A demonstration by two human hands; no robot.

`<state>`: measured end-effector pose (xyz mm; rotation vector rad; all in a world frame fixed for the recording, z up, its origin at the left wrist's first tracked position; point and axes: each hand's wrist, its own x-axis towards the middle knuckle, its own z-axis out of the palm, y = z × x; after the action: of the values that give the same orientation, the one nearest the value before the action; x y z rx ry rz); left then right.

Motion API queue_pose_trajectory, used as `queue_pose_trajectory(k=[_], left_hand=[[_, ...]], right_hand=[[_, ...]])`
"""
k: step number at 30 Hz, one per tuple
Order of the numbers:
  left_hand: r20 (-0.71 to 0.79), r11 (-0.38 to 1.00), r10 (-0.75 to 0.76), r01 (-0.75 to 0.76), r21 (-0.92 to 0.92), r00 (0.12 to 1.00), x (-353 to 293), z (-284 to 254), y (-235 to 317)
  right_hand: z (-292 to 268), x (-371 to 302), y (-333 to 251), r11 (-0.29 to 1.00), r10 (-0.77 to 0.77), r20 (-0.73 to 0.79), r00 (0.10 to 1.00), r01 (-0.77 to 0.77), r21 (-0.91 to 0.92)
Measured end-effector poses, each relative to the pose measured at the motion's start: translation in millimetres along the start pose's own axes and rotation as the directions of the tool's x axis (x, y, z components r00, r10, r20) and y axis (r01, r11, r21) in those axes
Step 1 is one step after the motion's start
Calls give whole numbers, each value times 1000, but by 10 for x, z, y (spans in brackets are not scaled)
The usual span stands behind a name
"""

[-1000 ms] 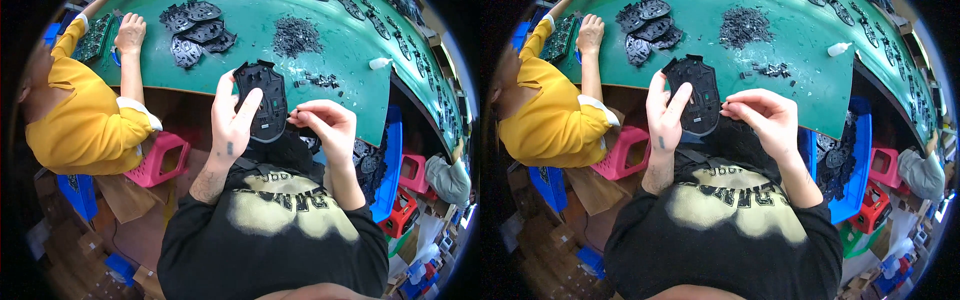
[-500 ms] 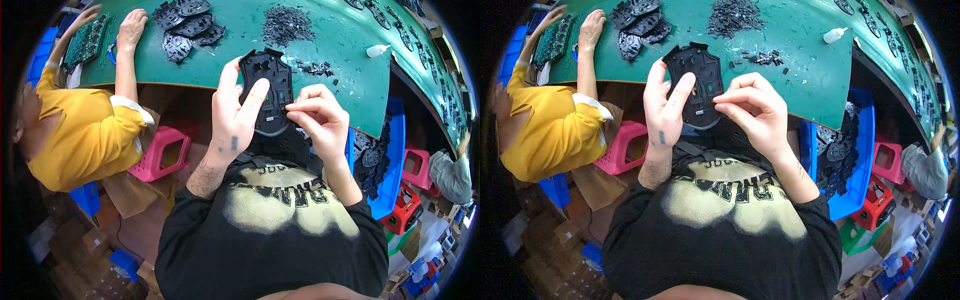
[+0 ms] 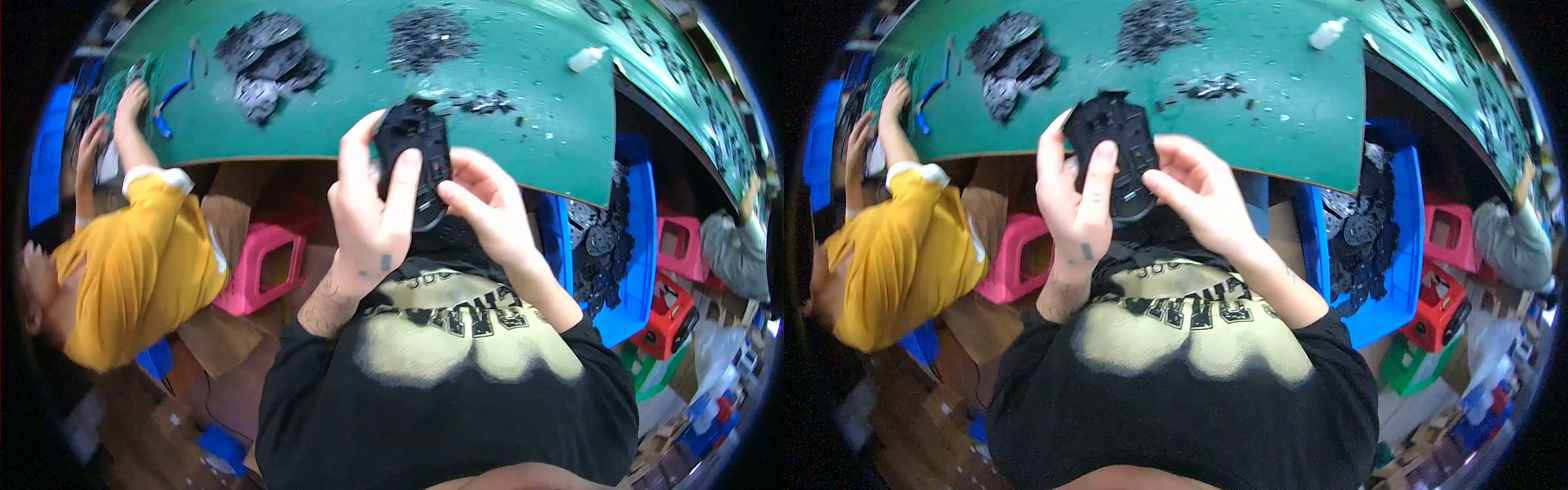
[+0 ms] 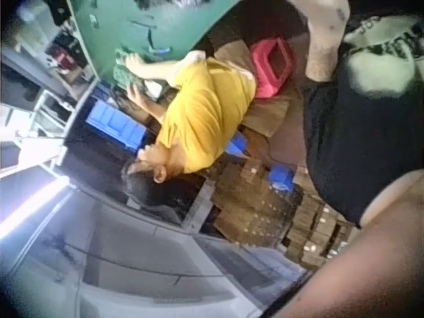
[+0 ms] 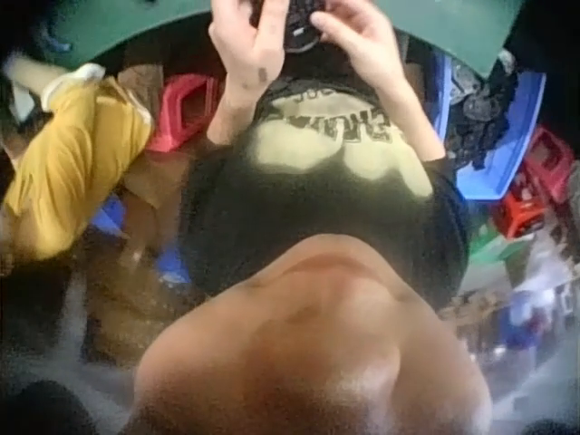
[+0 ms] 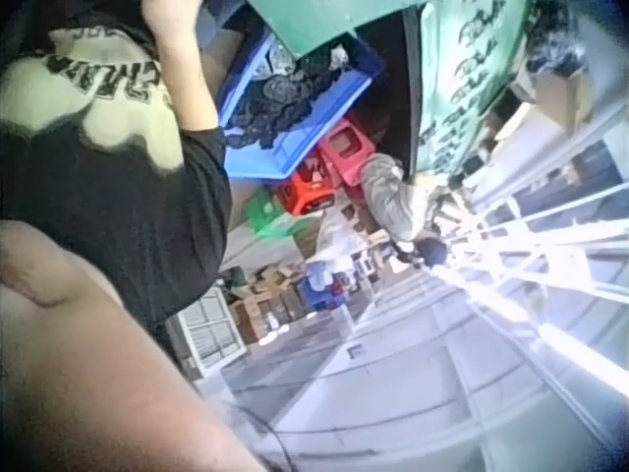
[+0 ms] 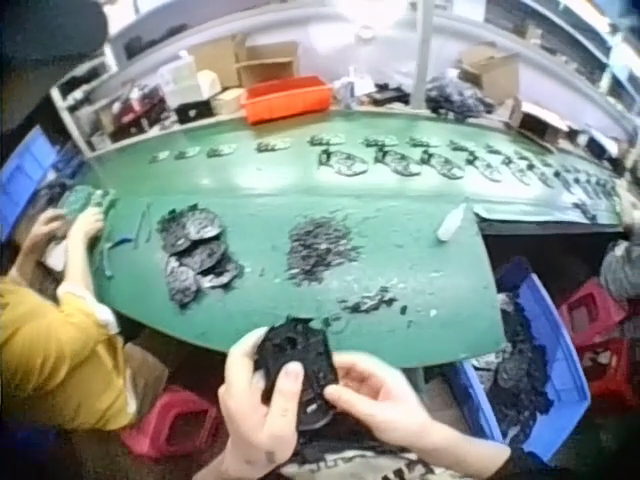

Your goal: The person takes mouse bottom shells from a plastic bin, attaches small plastic components into each shell by hand, and places the assembled mouse bases along the workbench.

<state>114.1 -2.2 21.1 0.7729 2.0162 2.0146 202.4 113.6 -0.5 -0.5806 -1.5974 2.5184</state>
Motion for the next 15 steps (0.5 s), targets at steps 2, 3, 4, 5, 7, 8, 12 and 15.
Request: queue_pose_trajectory(k=[2, 3, 4, 5, 7, 8, 12, 15], left_hand=[[49, 999, -52, 52, 0, 997, -20, 65, -8], [69, 999, -18, 16, 27, 997, -37, 91, -42], [142, 998, -40, 32, 58, 989, -85, 84, 5], [242, 990, -1, -34, 139, 970, -117, 48, -24], [453, 986, -139, 81, 144, 881, -206, -58, -6], [528, 981, -80, -27, 192, 846, -230, -111, -121], [756, 797, 102, -508, 327, 646, -290, -84, -550], [857, 685, 10, -628, 369, 515, -274, -3, -635]], right_hand=[[-9, -112, 15, 1000, 3, 27, 1000, -4, 19], [-45, -167, 42, 998, -41, 17, 999, 40, 39], [-97, -231, 40, 998, -59, 21, 998, 59, 7], [-198, -303, 15, 998, -69, -19, 997, 69, 1], [-524, -539, -37, 800, -425, -267, 865, 221, -558], [-682, -646, -47, 846, -485, -461, 743, 264, -463], [-1952, -1114, 87, 843, -515, -739, 435, 411, -346], [-2852, -1263, 633, 920, -371, -873, 316, 255, -298]])
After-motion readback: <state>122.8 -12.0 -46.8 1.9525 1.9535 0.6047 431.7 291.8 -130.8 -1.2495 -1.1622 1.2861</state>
